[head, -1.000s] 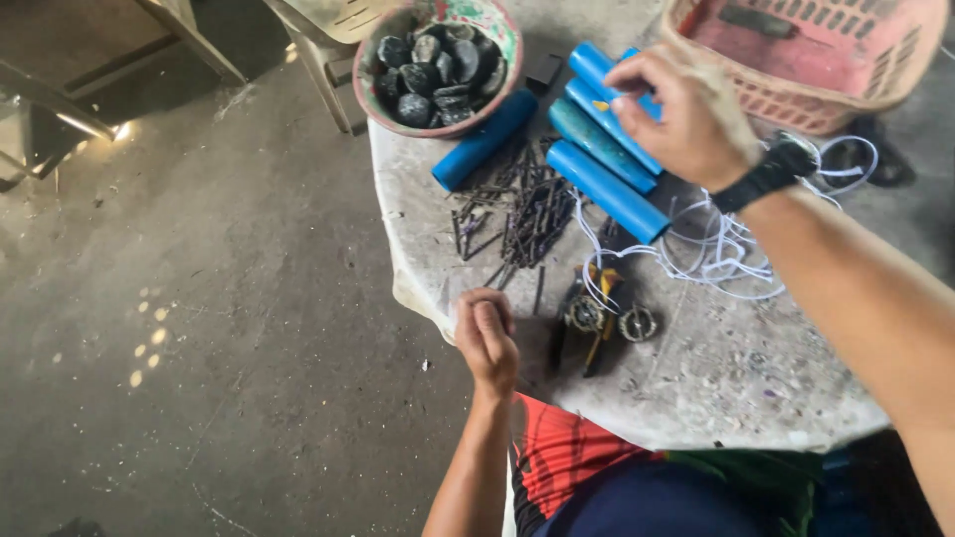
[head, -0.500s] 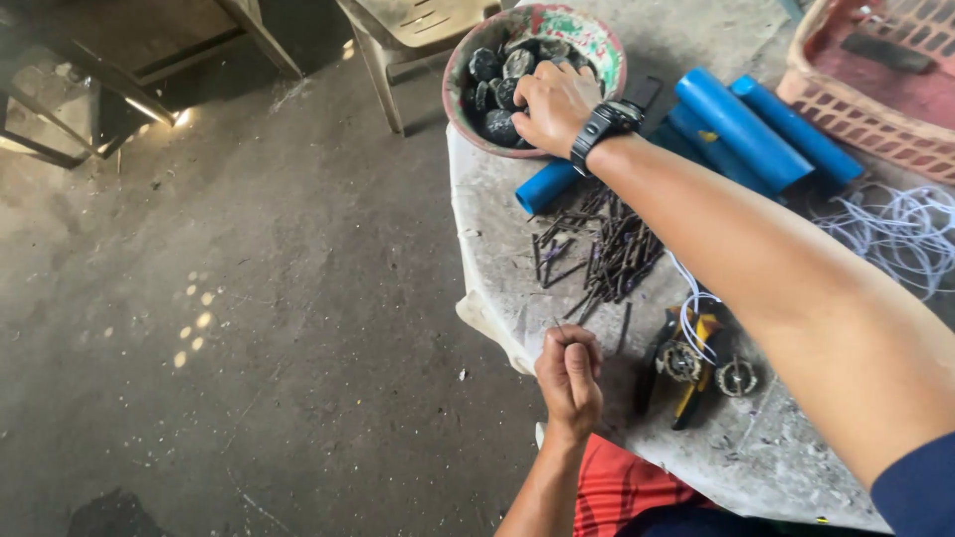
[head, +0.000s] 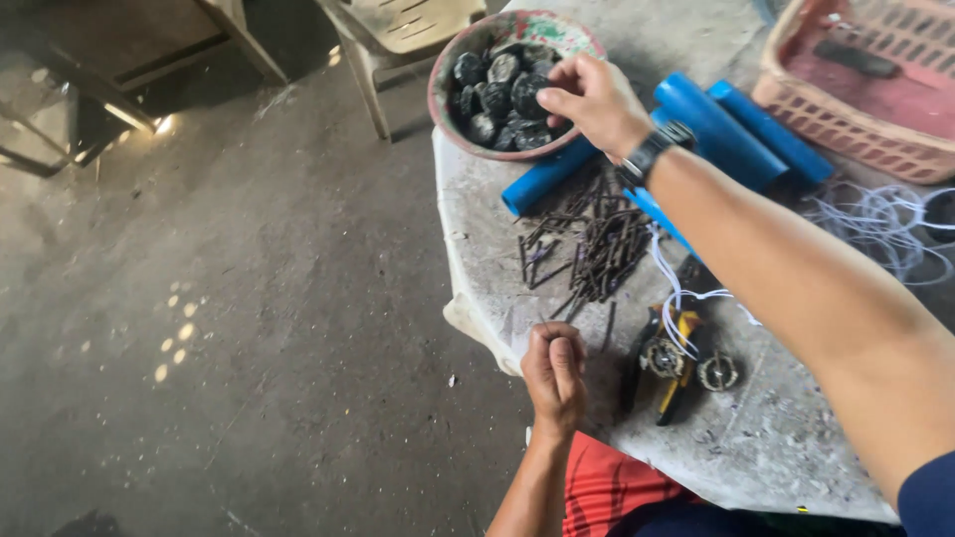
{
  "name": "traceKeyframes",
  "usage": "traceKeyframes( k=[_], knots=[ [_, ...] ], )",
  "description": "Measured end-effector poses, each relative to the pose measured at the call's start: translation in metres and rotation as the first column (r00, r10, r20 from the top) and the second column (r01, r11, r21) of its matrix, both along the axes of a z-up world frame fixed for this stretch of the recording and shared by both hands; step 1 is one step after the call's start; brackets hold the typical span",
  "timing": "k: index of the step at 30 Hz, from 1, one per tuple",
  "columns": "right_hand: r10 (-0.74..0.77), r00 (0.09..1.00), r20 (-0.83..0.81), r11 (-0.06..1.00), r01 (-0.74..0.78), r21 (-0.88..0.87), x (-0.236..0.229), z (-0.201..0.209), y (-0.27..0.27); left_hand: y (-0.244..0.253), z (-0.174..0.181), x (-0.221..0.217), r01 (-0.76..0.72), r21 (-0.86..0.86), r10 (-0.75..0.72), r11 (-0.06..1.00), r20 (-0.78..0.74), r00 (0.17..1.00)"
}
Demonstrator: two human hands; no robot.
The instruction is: The person is manually assembling candle wicks by threading flexible white wicks through small metal base plates on a workshop table.
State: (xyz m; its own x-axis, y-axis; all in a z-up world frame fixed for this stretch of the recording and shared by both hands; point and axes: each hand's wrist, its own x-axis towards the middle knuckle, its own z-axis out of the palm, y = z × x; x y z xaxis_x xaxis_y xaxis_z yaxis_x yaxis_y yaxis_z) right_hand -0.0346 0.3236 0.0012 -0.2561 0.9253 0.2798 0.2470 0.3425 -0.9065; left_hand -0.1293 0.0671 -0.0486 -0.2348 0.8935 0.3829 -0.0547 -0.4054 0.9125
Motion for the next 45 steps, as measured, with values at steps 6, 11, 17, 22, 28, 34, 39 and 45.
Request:
traceKeyframes(
  k=[6, 11, 17, 22, 28, 34, 39, 45],
  knots=[
    [-0.112, 0.935, -0.336, 0.971, 0.032, -0.235, 0.087, 0.015, -0.116, 0.004, -0.026, 0.000, -0.039, -0.078, 0.033, 0.996, -0.078, 0.996],
    [-0.236, 0.880, -0.411, 0.946, 0.112, -0.304, 0.146, 0.003, -0.220, 0.004, -0.029, 0.005, -0.021, -0.043, 0.012, 0.999, -0.192, 0.981],
    [-0.478, 0.807, -0.347, 0.860, 0.350, -0.370, 0.194, -0.017, -0.307, -0.026, 0.032, 0.063, 0.146, -0.051, -0.142, 0.988, -0.665, 0.733],
    [-0.619, 0.748, -0.240, 0.767, 0.510, -0.389, 0.207, -0.018, -0.343, -0.047, 0.051, 0.130, 0.348, 0.061, -0.139, 0.935, -0.842, 0.521],
    [-0.663, 0.693, -0.282, 0.730, 0.518, -0.445, 0.213, -0.018, -0.364, -0.055, 0.047, 0.155, 0.420, 0.030, -0.183, 0.907, -0.870, 0.458],
    [-0.669, 0.695, -0.265, 0.724, 0.528, -0.443, 0.214, -0.012, -0.367, -0.063, 0.045, 0.163, 0.405, -0.012, -0.217, 0.914, -0.859, 0.463],
    [-0.640, 0.727, -0.249, 0.744, 0.504, -0.438, 0.222, -0.020, -0.370, -0.069, 0.045, 0.163, 0.486, -0.112, -0.367, 0.867, -0.802, 0.471],
    [-0.583, 0.665, -0.468, 0.801, 0.371, -0.470, 0.225, -0.029, -0.368, -0.064, 0.047, 0.163, 0.474, -0.088, -0.358, 0.876, -0.779, 0.515]
  ],
)
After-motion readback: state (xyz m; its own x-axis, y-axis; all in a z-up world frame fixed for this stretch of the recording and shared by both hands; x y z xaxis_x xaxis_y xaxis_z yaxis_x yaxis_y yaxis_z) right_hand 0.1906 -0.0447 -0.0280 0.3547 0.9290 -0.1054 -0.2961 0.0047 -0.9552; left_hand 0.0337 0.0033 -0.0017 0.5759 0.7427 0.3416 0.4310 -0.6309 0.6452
